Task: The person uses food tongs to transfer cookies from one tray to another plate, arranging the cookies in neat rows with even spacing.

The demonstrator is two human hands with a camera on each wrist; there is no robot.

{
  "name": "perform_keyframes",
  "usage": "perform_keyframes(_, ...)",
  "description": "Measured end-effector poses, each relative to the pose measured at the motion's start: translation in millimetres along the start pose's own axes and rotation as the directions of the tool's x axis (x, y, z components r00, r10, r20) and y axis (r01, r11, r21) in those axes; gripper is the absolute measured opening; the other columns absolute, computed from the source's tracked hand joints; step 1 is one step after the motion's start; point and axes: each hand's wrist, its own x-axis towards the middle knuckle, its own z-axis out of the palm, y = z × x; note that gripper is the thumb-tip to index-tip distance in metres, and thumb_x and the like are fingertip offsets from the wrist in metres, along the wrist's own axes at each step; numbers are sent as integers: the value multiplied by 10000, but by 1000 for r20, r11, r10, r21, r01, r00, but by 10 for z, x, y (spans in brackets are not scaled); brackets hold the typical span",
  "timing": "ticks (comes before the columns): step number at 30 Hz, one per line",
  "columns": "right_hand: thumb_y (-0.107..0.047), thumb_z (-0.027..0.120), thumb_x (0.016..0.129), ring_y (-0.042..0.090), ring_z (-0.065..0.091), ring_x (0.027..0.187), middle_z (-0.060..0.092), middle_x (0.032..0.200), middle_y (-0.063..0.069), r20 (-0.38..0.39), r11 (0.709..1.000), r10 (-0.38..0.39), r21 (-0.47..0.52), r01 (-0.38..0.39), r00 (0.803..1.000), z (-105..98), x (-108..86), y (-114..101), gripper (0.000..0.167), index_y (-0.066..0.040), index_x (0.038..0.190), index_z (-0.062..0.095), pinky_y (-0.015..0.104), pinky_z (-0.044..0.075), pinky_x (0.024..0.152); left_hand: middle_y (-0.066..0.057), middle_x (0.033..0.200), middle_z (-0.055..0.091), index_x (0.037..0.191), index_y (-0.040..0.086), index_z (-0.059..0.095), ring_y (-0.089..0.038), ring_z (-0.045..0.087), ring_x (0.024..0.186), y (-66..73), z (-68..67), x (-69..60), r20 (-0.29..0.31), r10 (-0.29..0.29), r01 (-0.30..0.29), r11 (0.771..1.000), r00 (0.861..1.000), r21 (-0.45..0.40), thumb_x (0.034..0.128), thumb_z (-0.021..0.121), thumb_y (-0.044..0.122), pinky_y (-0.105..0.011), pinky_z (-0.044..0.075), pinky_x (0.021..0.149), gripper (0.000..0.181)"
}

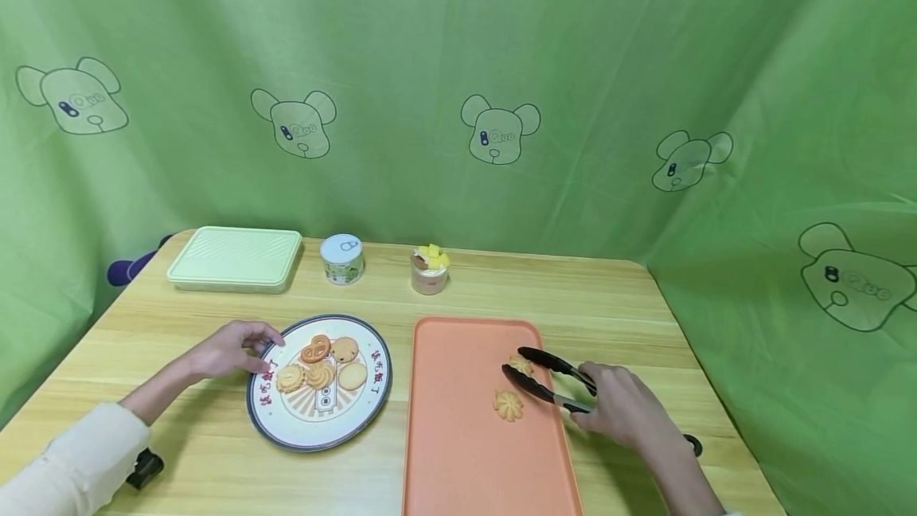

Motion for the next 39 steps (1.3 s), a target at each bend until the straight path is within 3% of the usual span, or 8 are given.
perform_keyframes(5,-245,815,650,138,456,625,592,756,29,-21,1000,-13,8,13,1000,-40,30,-43,595,0,1144,593,279,375,530,-100,917,613,1029,-5,629,-162,552,814,-3,-9,-10,11,33,-33,999,999,0,692,745,15,-261,485,693,357)
perform_keyframes(12,-231,809,651,142,490,635,625,787,56,-44,999,-41,-13,40,998,-124,118,-180,575,1,1135,600,290,401,531,-97,944,614,1049,3,631,-192,551,846,0,24,21,-6,-31,31,1000,1000,-3,689,738,-17,-278,479,713,376)
perform_keyframes(20,-233,803,663,117,512,653,668,860,73,-61,993,-118,-24,117,991,-151,261,-400,523,-24,1106,621,295,431,565,-87,947,613,1045,10,634,-190,547,848,-9,21,29,-7,-24,25,1000,1000,12,688,739,-16,-282,476,716,373)
perform_keyframes(30,-332,805,703,169,625,787,687,981,69,-61,975,-221,-37,219,973,-73,441,-807,558,-38,1141,623,315,503,640,-85,957,616,1040,15,638,-192,549,858,-15,25,34,-9,-18,19,1000,1000,22,683,745,-10,-302,473,744,374)
perform_keyframes(39,-312,815,693,173,640,835,690,1022,57,-25,962,-274,-14,274,961,-15,604,-1312,578,-71,1180,618,339,533,701,-82,958,620,1039,20,639,-191,552,858,-10,23,25,-13,-16,16,1000,1000,26,686,743,-12,-304,476,747,369)
